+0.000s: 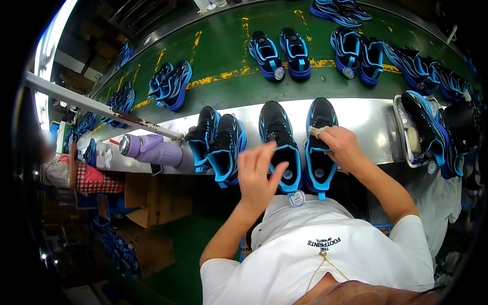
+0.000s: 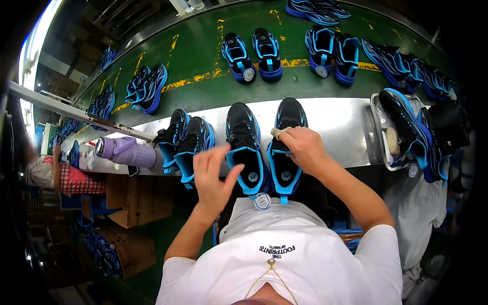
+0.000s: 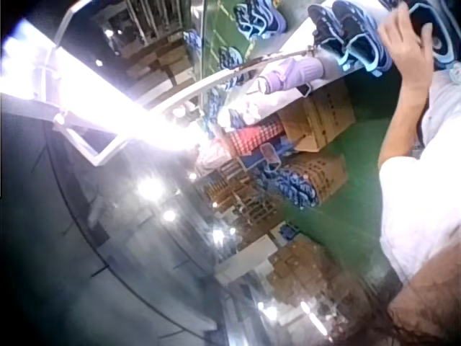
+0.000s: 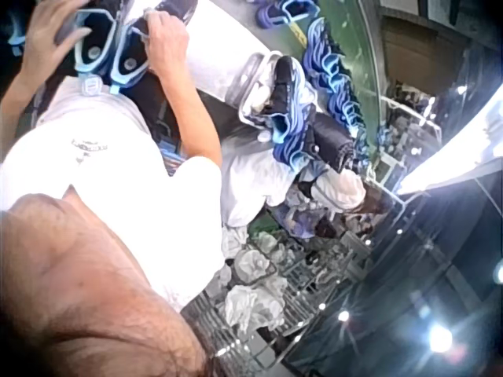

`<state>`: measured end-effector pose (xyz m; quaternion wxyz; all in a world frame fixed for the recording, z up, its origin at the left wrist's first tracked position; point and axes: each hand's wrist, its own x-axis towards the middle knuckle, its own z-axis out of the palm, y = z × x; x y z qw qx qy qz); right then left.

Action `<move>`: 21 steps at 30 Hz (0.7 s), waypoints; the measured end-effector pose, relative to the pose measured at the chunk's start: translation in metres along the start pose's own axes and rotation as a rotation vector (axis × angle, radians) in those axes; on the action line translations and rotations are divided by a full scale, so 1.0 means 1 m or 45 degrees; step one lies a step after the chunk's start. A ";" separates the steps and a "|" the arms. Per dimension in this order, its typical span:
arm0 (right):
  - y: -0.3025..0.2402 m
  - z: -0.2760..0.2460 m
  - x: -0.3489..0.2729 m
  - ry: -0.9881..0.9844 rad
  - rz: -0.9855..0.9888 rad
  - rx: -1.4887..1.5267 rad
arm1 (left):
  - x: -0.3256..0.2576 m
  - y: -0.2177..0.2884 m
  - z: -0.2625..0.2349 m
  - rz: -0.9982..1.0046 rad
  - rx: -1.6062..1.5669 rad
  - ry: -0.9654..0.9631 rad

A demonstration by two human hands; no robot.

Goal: The person polishes blue and black shoes on a production line using a small cylindrical tool, moving finished pairs aside and pulling new ones forward.

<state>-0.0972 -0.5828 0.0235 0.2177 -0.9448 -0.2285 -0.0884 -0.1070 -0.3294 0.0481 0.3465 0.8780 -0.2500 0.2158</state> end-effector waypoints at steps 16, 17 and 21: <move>-0.027 0.012 -0.038 0.139 0.117 -0.217 | -0.027 -0.029 0.057 0.184 0.069 -0.343; -0.023 0.011 -0.038 0.145 0.040 -0.250 | -0.026 -0.033 0.053 0.199 0.052 -0.355; -0.019 0.004 -0.032 0.074 0.106 -0.156 | -0.029 -0.044 0.049 0.346 0.071 -0.437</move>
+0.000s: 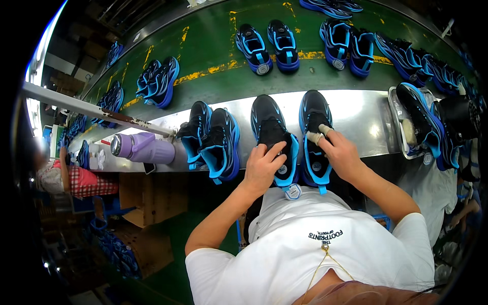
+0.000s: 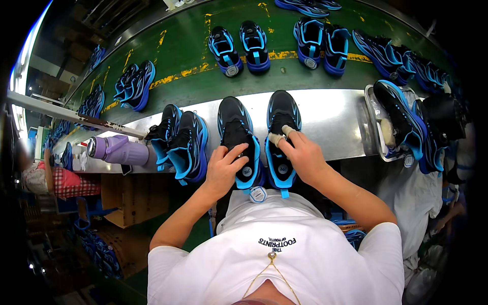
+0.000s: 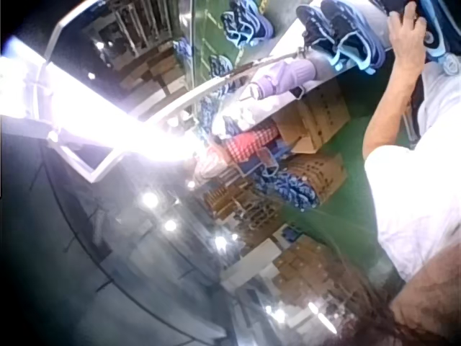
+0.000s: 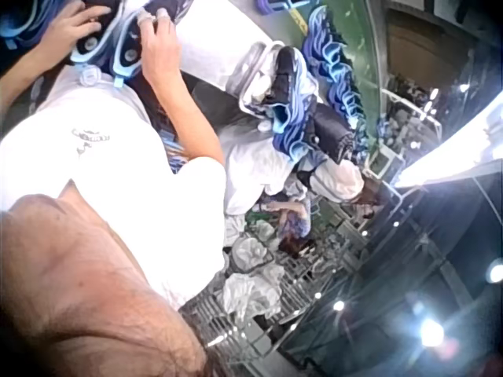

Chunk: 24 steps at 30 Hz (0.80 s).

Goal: The person polishes blue and black shoes on a production line using a small cylindrical tool, moving finished pairs aside and pulling new ones forward.

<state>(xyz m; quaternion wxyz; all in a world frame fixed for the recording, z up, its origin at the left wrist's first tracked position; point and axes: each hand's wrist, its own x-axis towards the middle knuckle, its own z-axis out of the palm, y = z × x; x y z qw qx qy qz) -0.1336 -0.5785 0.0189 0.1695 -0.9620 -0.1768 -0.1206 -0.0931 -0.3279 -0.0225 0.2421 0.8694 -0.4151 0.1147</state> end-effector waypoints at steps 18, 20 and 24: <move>0.010 0.011 -0.006 0.004 -0.203 0.007 | 0.032 -0.007 0.013 -0.213 -0.182 0.032; 0.013 0.001 0.007 -0.243 -0.175 0.087 | 0.043 -0.001 -0.008 -0.230 -0.311 -0.123; 0.027 -0.049 0.037 -0.543 -0.029 0.410 | 0.050 -0.023 -0.014 -0.306 -0.313 -0.142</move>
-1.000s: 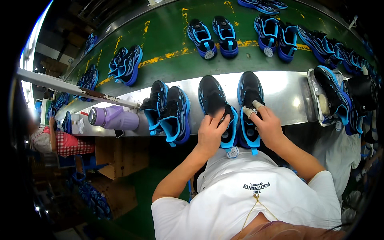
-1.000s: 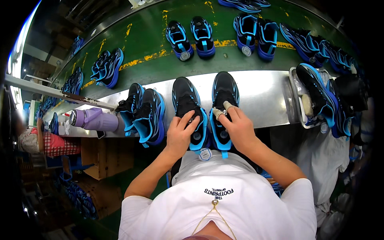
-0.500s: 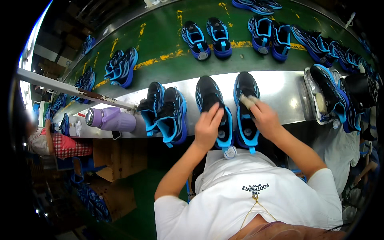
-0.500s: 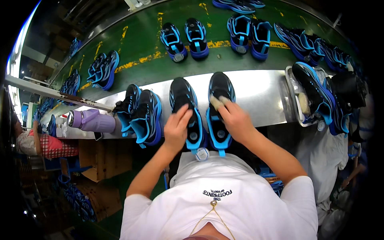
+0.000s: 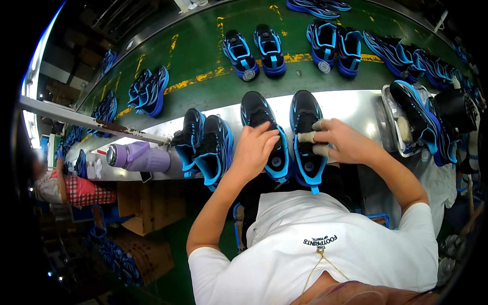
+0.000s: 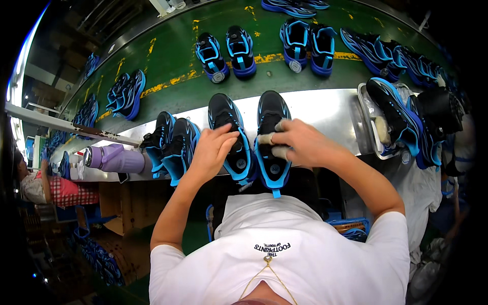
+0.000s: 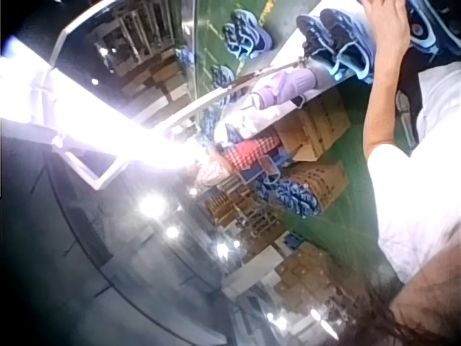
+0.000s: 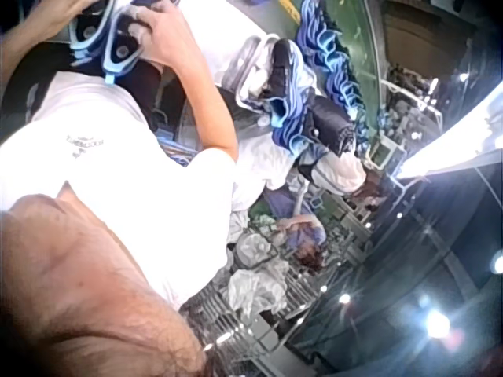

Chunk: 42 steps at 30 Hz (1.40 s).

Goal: The person polishes blue and black shoes on a production line using a small cylindrical tool, moving finished pairs aside and pulling new ones forward.

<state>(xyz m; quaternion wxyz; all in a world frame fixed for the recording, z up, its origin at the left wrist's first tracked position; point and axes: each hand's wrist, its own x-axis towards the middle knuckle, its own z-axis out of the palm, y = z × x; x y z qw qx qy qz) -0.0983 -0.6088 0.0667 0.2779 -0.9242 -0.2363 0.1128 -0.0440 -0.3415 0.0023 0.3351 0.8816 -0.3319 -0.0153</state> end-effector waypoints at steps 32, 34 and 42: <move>0.040 0.023 0.003 0.234 -0.102 -0.012 | 0.013 0.026 0.012 -0.280 -0.397 0.193; 0.035 0.027 0.002 0.210 -0.022 -0.039 | 0.009 0.012 0.017 -0.276 -0.424 0.067; 0.038 0.023 0.000 0.239 -0.127 0.075 | 0.013 0.008 0.021 -0.254 -0.447 0.007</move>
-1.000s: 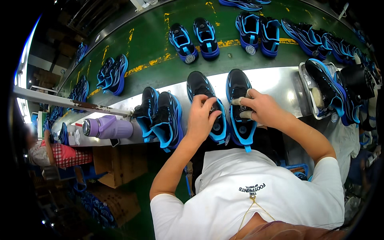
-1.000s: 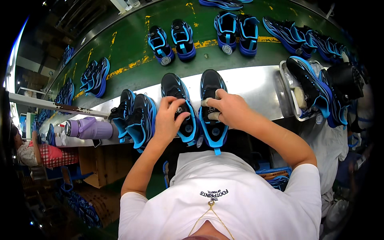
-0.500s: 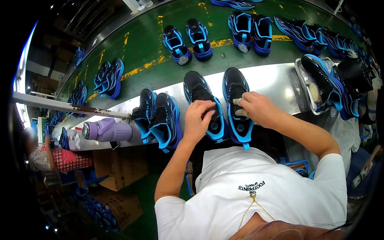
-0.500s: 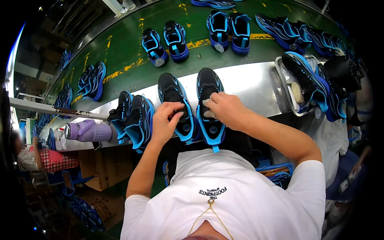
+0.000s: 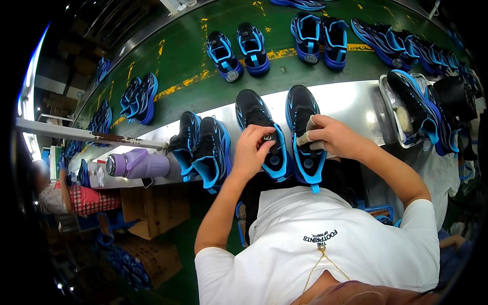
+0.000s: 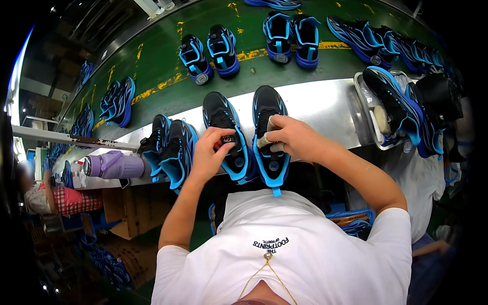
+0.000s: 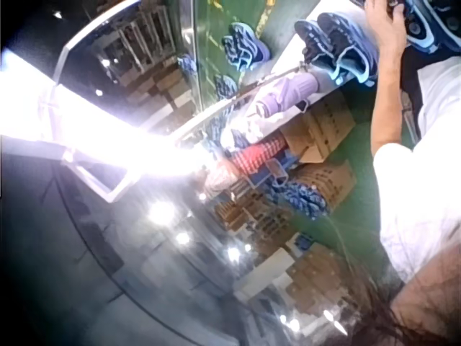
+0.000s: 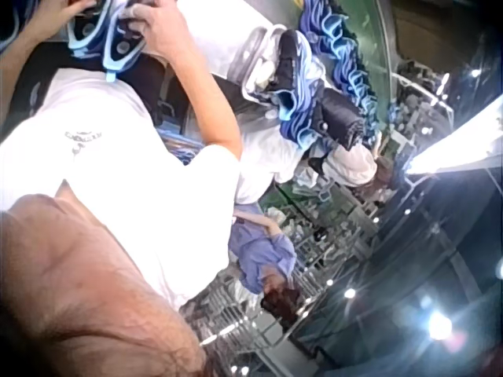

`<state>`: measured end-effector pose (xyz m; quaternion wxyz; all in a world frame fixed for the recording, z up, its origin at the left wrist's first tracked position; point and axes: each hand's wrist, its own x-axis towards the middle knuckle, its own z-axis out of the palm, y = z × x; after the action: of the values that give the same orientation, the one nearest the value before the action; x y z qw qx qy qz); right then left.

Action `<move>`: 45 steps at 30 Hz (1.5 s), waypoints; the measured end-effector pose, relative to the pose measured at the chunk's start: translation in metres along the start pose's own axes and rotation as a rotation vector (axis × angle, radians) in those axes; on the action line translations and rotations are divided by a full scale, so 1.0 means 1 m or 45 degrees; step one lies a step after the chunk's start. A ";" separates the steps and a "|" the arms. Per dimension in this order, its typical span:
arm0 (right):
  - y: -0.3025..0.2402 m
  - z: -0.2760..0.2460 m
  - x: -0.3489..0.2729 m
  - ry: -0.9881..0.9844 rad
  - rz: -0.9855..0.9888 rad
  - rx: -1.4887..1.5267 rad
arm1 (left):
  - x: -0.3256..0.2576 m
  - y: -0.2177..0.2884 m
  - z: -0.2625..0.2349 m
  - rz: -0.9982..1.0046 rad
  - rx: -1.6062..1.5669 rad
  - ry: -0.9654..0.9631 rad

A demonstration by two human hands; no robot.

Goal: The person polishes blue and black shoes on a production line using a small cylindrical tool, moving finished pairs aside and pulling new ones forward.

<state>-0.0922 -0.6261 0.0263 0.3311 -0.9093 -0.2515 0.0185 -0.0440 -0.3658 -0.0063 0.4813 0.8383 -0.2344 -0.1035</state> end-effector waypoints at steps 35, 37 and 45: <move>0.015 0.012 -0.012 0.098 0.132 0.024 | 0.013 -0.015 -0.008 0.109 -0.049 -0.190; 0.016 0.018 -0.014 0.224 0.115 -0.122 | 0.010 -0.006 -0.007 0.173 0.058 0.002; 0.015 0.014 -0.011 0.202 0.095 -0.015 | 0.006 -0.005 -0.007 0.051 0.013 -0.042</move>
<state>-0.0983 -0.6328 0.0046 0.3436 -0.9186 -0.1903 -0.0428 -0.0346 -0.3612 -0.0066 0.4750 0.8340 -0.2595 -0.1066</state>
